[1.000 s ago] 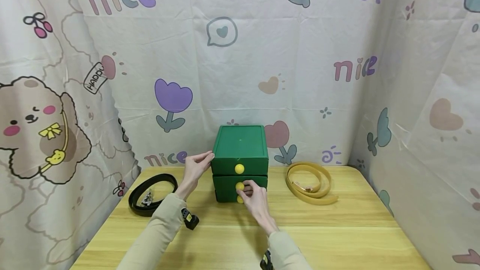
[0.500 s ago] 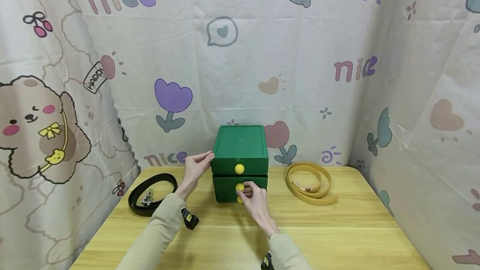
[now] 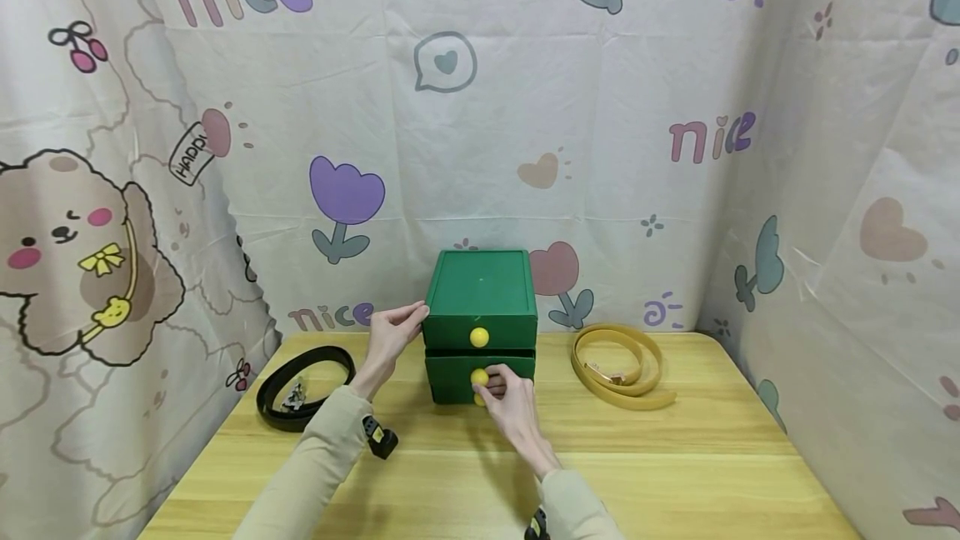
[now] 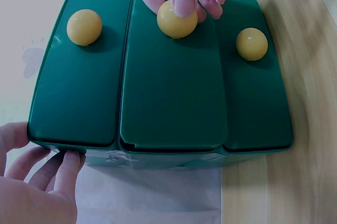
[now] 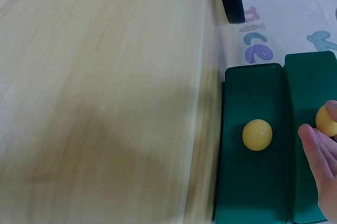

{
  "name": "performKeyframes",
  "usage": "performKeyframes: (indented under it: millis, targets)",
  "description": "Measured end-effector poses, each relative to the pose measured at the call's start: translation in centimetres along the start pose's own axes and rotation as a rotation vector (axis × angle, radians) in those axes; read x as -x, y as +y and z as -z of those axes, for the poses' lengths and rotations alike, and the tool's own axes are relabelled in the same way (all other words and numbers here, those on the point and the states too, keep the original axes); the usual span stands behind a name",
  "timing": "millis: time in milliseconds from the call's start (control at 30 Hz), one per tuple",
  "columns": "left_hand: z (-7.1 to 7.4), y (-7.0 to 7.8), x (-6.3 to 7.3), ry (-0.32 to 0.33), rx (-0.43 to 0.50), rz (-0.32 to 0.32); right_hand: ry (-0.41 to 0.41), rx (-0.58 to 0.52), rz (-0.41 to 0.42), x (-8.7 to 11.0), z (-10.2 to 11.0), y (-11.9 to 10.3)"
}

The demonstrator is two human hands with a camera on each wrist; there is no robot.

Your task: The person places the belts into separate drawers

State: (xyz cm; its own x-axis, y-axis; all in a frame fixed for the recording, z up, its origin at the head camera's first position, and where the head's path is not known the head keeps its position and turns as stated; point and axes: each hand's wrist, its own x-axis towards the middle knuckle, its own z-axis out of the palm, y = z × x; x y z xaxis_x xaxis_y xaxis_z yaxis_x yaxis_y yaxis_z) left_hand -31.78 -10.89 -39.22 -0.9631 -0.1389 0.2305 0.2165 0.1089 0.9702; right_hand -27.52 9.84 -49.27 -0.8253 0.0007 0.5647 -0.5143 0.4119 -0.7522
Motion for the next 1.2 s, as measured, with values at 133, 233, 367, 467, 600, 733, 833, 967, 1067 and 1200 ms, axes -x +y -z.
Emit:
performKeyframes:
  millis: [133,233,367,467,600,733,833,967,1067,1200]
  targets:
    - [-0.01,-0.04,-0.01,-0.002,0.0,-0.003,-0.004,-0.01,-0.005,0.12,0.09,-0.09]
    - [0.0,-0.06,-0.05,-0.001,0.0,-0.003,-0.01,-0.004,0.009,0.19,0.16,-0.1]
    - [-0.01,-0.07,-0.06,0.002,0.006,-0.004,-0.017,0.005,0.02,0.24,0.24,-0.11]
    - [-0.01,-0.06,-0.06,0.005,0.009,-0.008,-0.017,0.014,0.038,0.3,0.31,-0.13]
    - [-0.03,-0.11,-0.07,0.003,0.005,-0.016,-0.019,0.013,0.045,0.43,0.35,-0.21]
    - [-0.02,-0.11,-0.08,0.001,0.007,-0.008,-0.029,-0.006,0.022,0.57,0.36,-0.3]
    - [-0.02,-0.07,-0.04,0.004,0.01,-0.004,-0.034,-0.016,0.006,0.66,0.41,-0.36]
    - [-0.08,-0.15,-0.05,0.006,0.013,-0.013,-0.035,-0.026,-0.003,0.74,0.47,-0.35]
    - [-0.1,-0.16,-0.09,0.004,0.017,-0.012,-0.032,-0.029,0.001,0.79,0.47,-0.22]
    - [-0.09,-0.02,-0.06,0.003,0.022,-0.003,-0.033,-0.035,0.003,0.82,0.52,-0.21]
